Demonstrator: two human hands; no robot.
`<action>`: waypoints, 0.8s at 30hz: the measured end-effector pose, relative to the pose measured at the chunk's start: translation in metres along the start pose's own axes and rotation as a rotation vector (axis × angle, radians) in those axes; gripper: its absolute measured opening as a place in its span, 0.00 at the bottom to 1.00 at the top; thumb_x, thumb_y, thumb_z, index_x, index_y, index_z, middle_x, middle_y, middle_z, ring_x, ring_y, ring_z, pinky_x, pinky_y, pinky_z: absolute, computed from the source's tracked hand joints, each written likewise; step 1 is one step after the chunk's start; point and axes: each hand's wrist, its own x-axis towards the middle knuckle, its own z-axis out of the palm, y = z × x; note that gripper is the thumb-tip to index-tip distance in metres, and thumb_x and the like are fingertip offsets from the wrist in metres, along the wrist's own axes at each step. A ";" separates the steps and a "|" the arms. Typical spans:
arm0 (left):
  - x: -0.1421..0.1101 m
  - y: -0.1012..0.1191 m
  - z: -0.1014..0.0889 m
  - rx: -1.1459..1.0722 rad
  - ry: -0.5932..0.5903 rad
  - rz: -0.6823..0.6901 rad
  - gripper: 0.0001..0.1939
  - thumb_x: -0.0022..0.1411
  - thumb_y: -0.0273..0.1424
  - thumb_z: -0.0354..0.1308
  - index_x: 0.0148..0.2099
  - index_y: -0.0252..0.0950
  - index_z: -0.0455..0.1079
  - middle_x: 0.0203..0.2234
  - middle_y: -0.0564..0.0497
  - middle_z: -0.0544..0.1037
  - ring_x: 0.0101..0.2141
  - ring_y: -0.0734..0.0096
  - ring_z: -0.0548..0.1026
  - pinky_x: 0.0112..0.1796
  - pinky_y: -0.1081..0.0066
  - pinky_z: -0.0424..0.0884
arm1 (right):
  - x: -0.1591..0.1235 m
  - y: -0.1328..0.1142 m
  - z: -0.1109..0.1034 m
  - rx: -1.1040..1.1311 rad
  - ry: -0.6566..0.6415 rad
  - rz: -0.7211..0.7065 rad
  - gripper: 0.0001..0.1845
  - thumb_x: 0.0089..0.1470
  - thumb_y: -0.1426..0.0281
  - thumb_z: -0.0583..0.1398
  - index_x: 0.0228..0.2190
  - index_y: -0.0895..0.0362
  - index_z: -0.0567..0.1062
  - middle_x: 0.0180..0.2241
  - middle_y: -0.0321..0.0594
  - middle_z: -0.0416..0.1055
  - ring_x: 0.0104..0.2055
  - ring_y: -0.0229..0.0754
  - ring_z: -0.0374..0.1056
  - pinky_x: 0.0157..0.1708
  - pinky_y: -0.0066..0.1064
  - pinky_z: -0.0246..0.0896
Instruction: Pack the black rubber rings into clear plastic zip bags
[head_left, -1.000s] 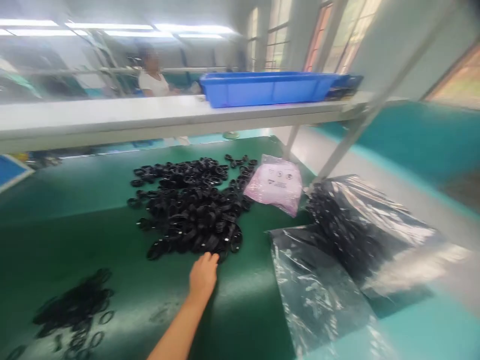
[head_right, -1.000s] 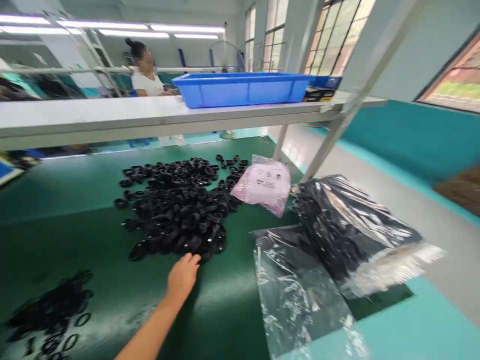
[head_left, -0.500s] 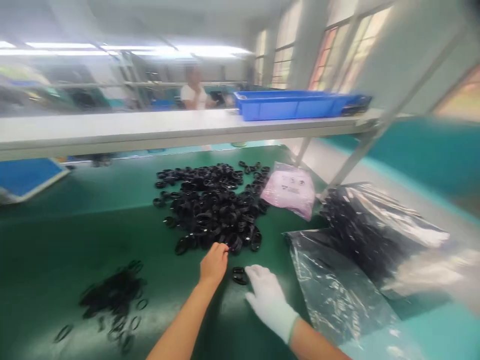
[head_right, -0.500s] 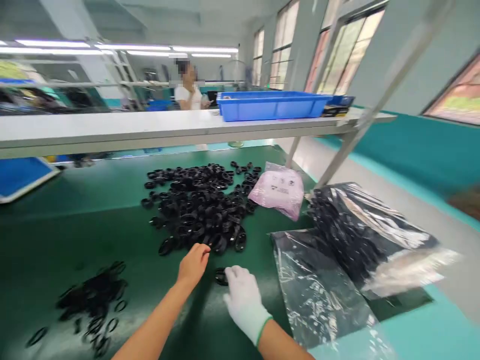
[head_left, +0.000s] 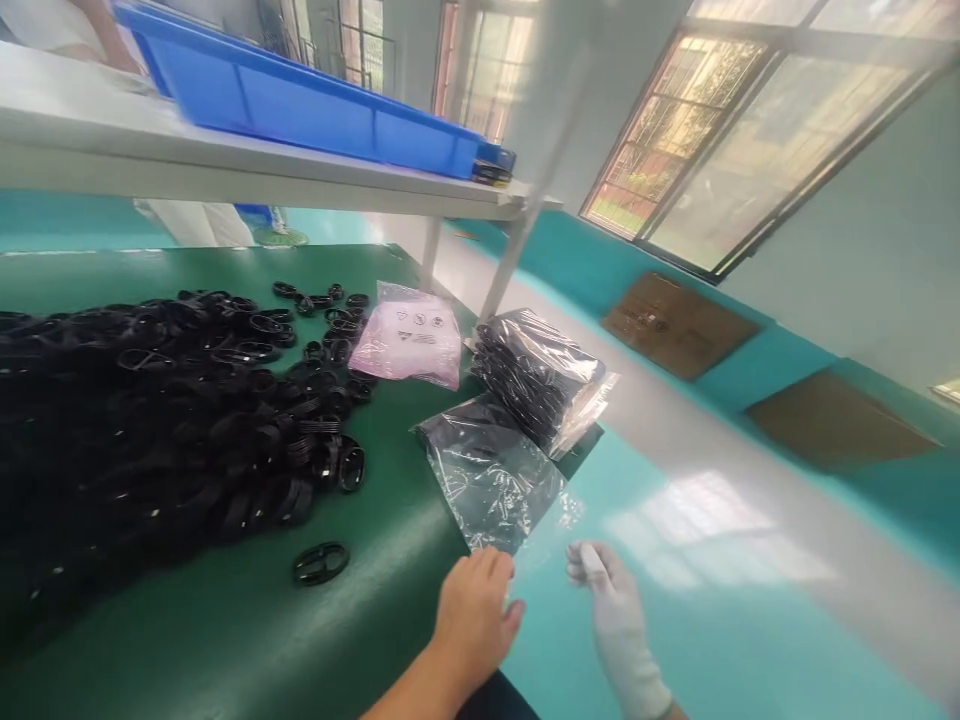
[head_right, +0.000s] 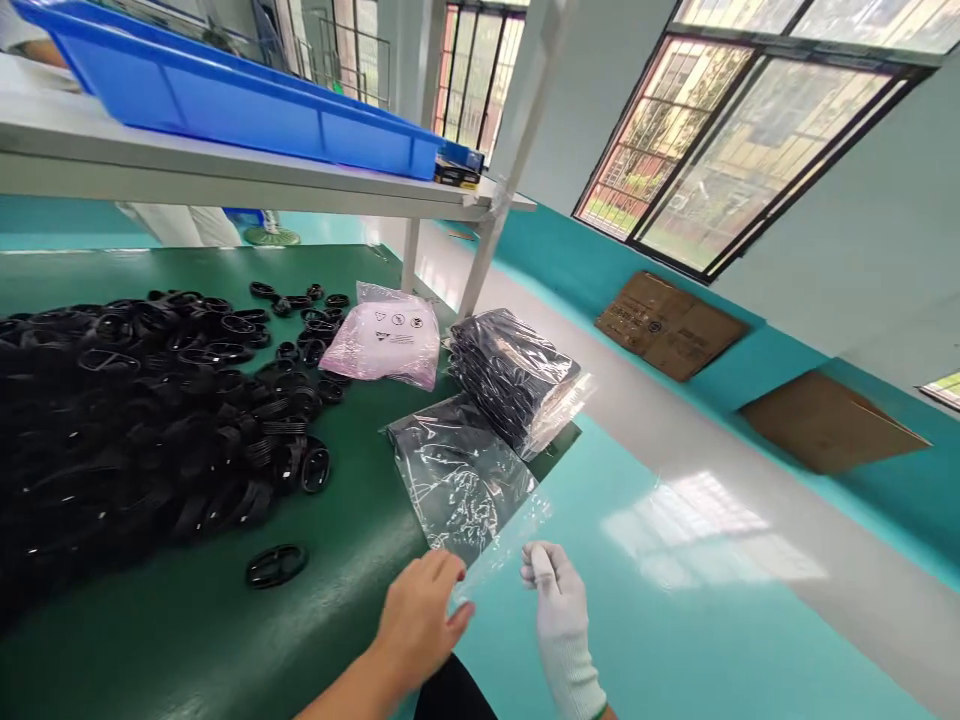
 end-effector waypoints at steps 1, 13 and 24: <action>0.007 0.013 0.019 0.064 -0.004 0.069 0.14 0.48 0.35 0.58 0.39 0.40 0.64 0.34 0.52 0.70 0.35 0.66 0.67 0.35 0.67 0.62 | -0.003 0.010 -0.008 0.041 0.027 0.056 0.18 0.48 0.54 0.54 0.28 0.58 0.69 0.27 0.38 0.69 0.28 0.38 0.64 0.28 0.28 0.62; 0.039 0.032 0.063 0.370 0.306 -0.022 0.04 0.53 0.24 0.51 0.29 0.38 0.63 0.24 0.53 0.69 0.25 0.72 0.67 0.26 0.71 0.58 | 0.030 0.098 -0.005 -0.526 -0.326 -0.728 0.19 0.46 0.74 0.53 0.40 0.48 0.73 0.45 0.37 0.70 0.50 0.49 0.62 0.50 0.43 0.56; 0.050 0.049 0.053 0.331 0.512 0.000 0.07 0.54 0.25 0.48 0.26 0.38 0.62 0.18 0.54 0.67 0.20 0.75 0.65 0.22 0.72 0.55 | 0.121 0.017 0.077 -0.545 -0.500 -0.730 0.20 0.53 0.72 0.46 0.46 0.54 0.69 0.34 0.42 0.72 0.38 0.43 0.67 0.42 0.35 0.60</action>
